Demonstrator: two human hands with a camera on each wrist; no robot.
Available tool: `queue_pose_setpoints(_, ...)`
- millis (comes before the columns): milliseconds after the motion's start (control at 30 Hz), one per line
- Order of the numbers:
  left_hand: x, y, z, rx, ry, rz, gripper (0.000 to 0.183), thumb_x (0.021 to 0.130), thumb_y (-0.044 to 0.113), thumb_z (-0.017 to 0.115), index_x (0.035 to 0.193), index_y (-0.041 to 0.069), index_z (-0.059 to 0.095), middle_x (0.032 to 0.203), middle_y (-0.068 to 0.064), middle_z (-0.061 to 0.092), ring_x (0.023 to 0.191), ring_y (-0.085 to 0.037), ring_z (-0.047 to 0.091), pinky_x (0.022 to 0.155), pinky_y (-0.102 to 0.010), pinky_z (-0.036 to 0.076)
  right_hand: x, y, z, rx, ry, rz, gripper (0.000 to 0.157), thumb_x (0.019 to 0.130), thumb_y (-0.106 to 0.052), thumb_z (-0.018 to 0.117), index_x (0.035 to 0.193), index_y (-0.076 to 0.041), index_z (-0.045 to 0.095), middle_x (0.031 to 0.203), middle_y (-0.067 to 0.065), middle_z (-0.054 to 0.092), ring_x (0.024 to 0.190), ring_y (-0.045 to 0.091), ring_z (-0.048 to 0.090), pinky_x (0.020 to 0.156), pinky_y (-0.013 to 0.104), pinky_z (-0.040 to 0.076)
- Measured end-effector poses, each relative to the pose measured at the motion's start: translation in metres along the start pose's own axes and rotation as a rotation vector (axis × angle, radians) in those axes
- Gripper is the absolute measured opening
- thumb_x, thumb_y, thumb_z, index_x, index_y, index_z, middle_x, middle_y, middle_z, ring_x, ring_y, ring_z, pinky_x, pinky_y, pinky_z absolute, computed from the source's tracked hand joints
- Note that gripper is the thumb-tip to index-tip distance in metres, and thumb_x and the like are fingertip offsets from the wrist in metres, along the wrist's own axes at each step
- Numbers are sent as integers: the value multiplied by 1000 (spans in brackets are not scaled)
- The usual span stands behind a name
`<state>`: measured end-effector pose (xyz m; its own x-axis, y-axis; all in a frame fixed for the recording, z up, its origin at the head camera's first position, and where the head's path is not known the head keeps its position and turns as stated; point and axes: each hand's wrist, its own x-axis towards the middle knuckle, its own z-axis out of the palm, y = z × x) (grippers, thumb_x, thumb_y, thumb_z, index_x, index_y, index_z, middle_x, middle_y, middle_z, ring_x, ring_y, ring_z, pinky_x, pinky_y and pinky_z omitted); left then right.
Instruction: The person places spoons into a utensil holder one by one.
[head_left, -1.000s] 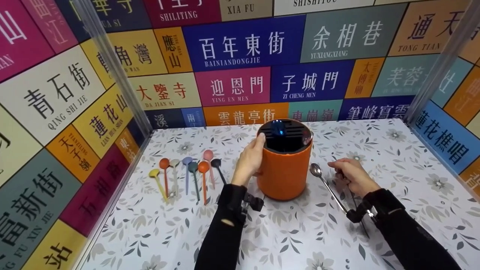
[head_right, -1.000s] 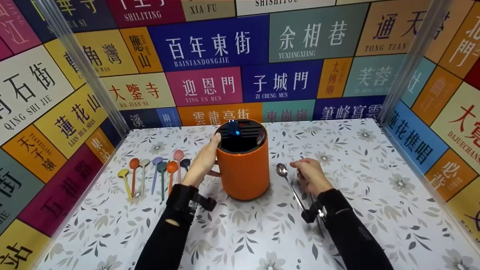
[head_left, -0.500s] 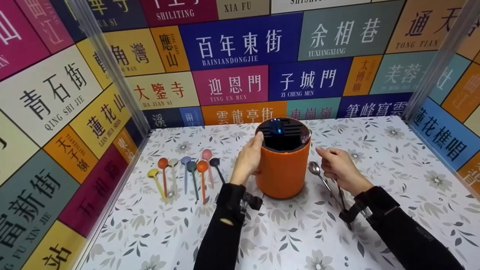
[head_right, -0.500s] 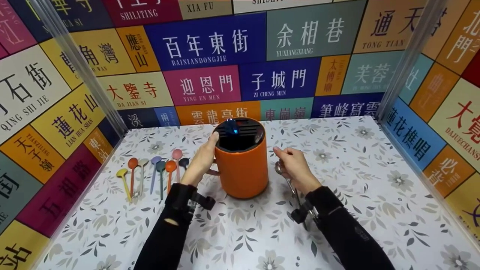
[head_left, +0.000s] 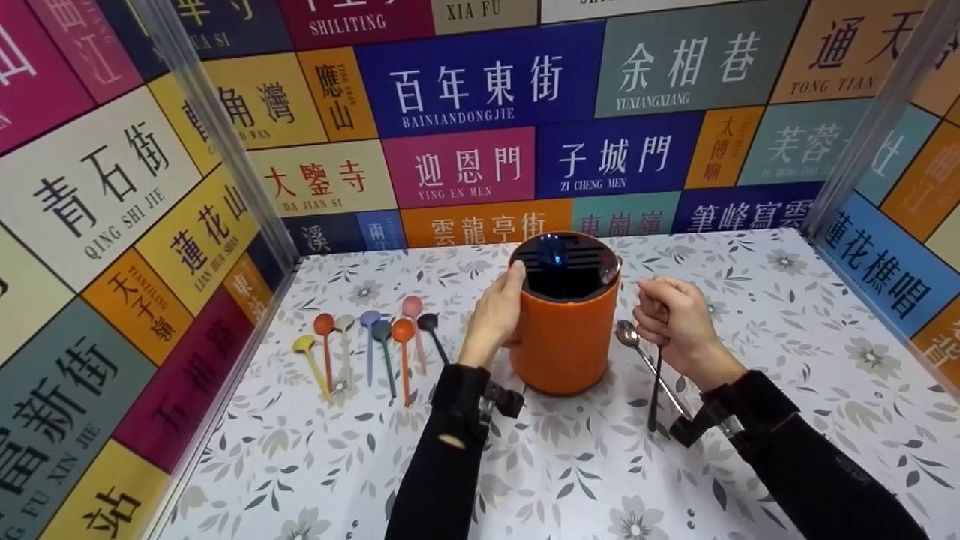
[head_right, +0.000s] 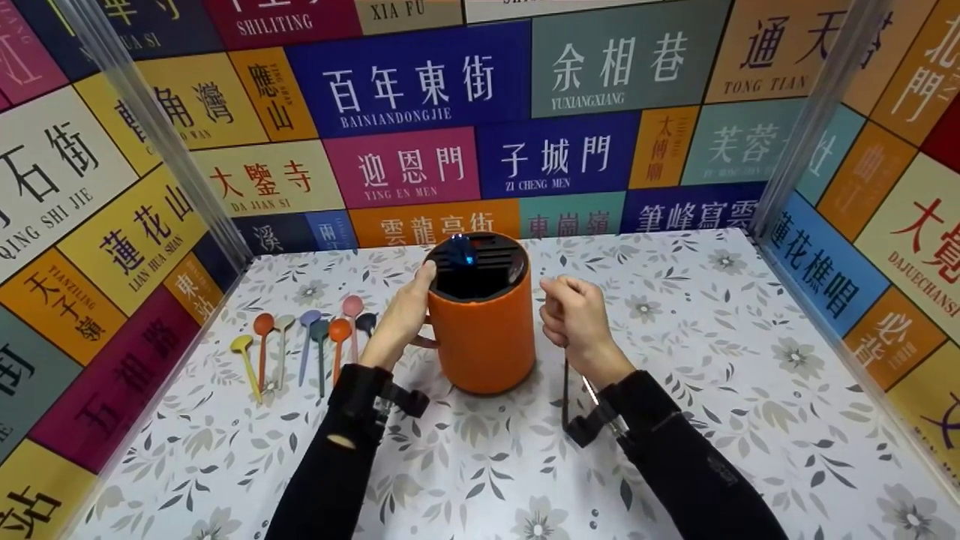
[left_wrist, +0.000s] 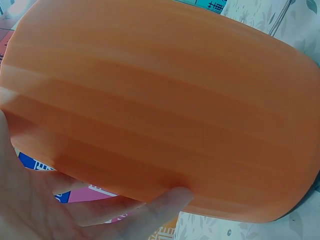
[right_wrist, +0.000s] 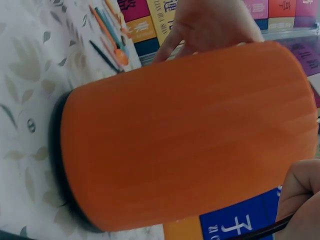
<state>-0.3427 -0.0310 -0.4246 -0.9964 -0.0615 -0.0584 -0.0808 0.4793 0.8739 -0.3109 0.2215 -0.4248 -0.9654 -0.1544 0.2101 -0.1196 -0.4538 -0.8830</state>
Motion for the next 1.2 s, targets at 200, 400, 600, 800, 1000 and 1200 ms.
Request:
queue_pose_setpoints(200,-1,-1,-2,-85,-19,-47,70,102,77,29,154,38,54,154,-9,54,122,-38,61,66,-47,62,-1,-14,17,53,-122,-127,47,108,-2,37,62,-8,28,57,1,15,45,11,10,41,27,2)
queue_pose_setpoints(400,-1,-2,-4,-86,-13,-45,70,102,77,30,154,36,54,154,-11,54,120,-38,62,60,-45,62,-1,-30,37,96,-162,-204,47,108,-1,38,62,-9,28,56,1,18,45,12,11,39,24,6)
queue_pose_setpoints(600,0,-2,-3,-78,-9,-32,70,102,76,29,154,36,55,154,-10,55,122,-38,61,61,-46,62,1,-47,53,140,-175,-248,47,108,-3,42,63,-9,30,57,0,21,45,10,14,39,22,9)
queue_pose_setpoints(800,-1,-2,-3,-64,-9,-17,71,103,76,29,153,34,55,154,-10,54,126,-38,59,60,-45,62,2,-69,64,231,-200,-307,47,107,-1,44,62,-8,28,55,-1,22,44,10,15,38,22,11)
queue_pose_setpoints(1000,-1,-2,-2,-57,-11,-10,70,103,75,28,154,34,55,155,-9,53,130,-39,57,64,-47,62,0,-91,71,316,-157,-362,46,103,0,49,61,-7,32,55,0,23,44,10,18,37,22,13)
queue_pose_setpoints(1200,0,-1,0,8,5,34,70,105,71,26,153,30,56,155,-7,54,138,-37,52,106,-51,48,1,-111,75,353,-80,-442,47,98,-2,61,62,-6,31,54,0,26,42,9,20,36,22,13)
